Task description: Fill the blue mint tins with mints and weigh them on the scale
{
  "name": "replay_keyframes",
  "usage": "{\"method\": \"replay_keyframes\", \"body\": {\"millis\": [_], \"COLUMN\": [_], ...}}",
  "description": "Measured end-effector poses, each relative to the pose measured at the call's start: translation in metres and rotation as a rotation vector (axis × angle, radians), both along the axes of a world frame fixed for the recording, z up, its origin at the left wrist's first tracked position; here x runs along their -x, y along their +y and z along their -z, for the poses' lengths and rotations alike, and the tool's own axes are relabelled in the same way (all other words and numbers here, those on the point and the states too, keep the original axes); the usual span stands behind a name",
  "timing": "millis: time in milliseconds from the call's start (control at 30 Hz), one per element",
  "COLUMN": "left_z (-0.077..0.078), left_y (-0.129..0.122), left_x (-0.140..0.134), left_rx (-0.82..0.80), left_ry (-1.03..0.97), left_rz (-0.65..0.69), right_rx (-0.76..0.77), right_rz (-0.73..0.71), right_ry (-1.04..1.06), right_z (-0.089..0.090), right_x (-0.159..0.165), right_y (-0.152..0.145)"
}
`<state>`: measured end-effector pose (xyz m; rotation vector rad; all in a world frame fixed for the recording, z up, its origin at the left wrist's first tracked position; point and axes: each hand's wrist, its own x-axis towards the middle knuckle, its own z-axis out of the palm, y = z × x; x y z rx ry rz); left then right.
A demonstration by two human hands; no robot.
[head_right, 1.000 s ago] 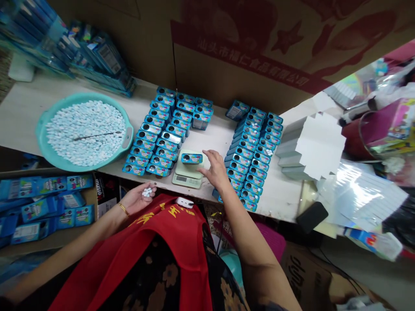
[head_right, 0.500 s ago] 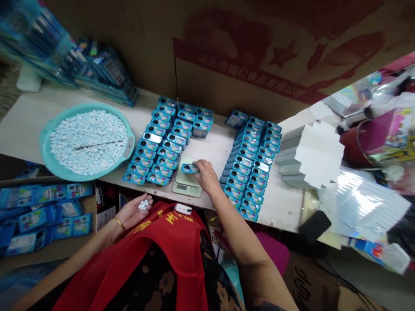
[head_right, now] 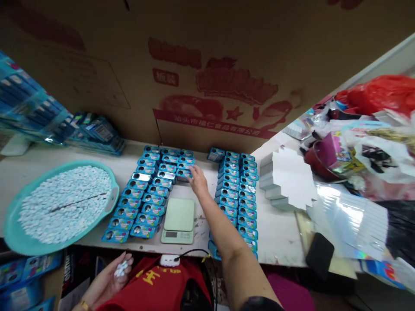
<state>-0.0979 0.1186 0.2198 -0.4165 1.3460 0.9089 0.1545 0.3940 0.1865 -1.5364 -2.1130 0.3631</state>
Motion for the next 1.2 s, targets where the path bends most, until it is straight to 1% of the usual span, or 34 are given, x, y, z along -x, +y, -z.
{"method": "replay_keyframes", "body": {"millis": [33,100,167,200,233,300,367,433,500,600,667,700,767,833,933,1000,1033,1100,1133,1167,1200], "left_z": [0.000,0.003,0.006,0.008,0.009,0.009,0.007,0.003,-0.001,-0.008,-0.013,-0.016,-0.020,-0.023,-0.025,-0.025,-0.024,-0.022,-0.020,-0.019,-0.017], "left_y": [0.000,-0.003,-0.008,-0.011,-0.014,-0.020,-0.023,-0.021,-0.017,-0.006,0.002,0.007,0.016,0.024,0.032,0.032,0.031,0.026,0.022,0.018,0.013], "left_x": [0.000,-0.001,-0.001,-0.002,-0.003,-0.006,-0.009,-0.011,-0.013,-0.017,-0.023,-0.026,-0.032,-0.037,-0.040,-0.040,-0.040,-0.041,-0.041,-0.042,-0.042], "left_rx": [0.015,0.049,0.085,0.097,0.102,0.091,0.061,0.026,-0.020,-0.129,-0.204,-0.227,-0.251,-0.278,-0.307,-0.327,-0.338,-0.355,-0.356,-0.353,-0.344], "left_ry": [0.004,0.016,0.037,0.045,0.049,0.046,0.026,0.000,-0.025,-0.052,-0.101,-0.126,-0.167,-0.211,-0.315,-0.369,-0.388,-0.433,-0.460,-0.483,-0.501], "left_rz": [0.000,-0.013,-0.038,-0.053,-0.069,-0.098,-0.108,-0.094,-0.069,-0.002,0.048,0.062,0.072,0.064,0.051,0.039,0.031,0.022,0.024,0.028,0.030], "right_rx": [-0.036,-0.088,-0.073,-0.046,-0.007,0.059,0.082,0.065,0.034,-0.025,-0.030,-0.008,0.040,0.083,0.099,0.074,0.061,0.057,0.077,0.108,0.145], "right_rz": [0.027,0.148,0.286,0.320,0.337,0.318,0.272,0.225,0.149,-0.046,-0.160,-0.213,-0.310,-0.363,-0.358,-0.332,-0.345,-0.458,-0.573,-0.664,-0.709], "right_ry": [-0.026,-0.102,-0.226,-0.294,-0.361,-0.488,-0.589,-0.645,-0.652,-0.589,-0.540,-0.519,-0.483,-0.452,-0.393,-0.309,-0.250,-0.134,-0.097,-0.093,-0.102], "right_z": [-0.004,-0.013,-0.020,-0.021,-0.021,-0.018,-0.017,-0.023,-0.039,-0.071,-0.085,-0.088,-0.083,-0.071,-0.054,-0.053,-0.056,-0.063,-0.066,-0.068,-0.068], "right_x": [-0.012,-0.039,-0.063,-0.072,-0.078,-0.082,-0.079,-0.076,-0.076,-0.074,-0.064,-0.056,-0.037,-0.020,-0.002,0.009,0.015,0.032,0.042,0.051,0.060], "right_y": [0.010,0.037,0.068,0.082,0.095,0.111,0.109,0.088,0.050,-0.029,-0.082,-0.105,-0.137,-0.153,-0.162,-0.172,-0.179,-0.200,-0.211,-0.221,-0.230]}}
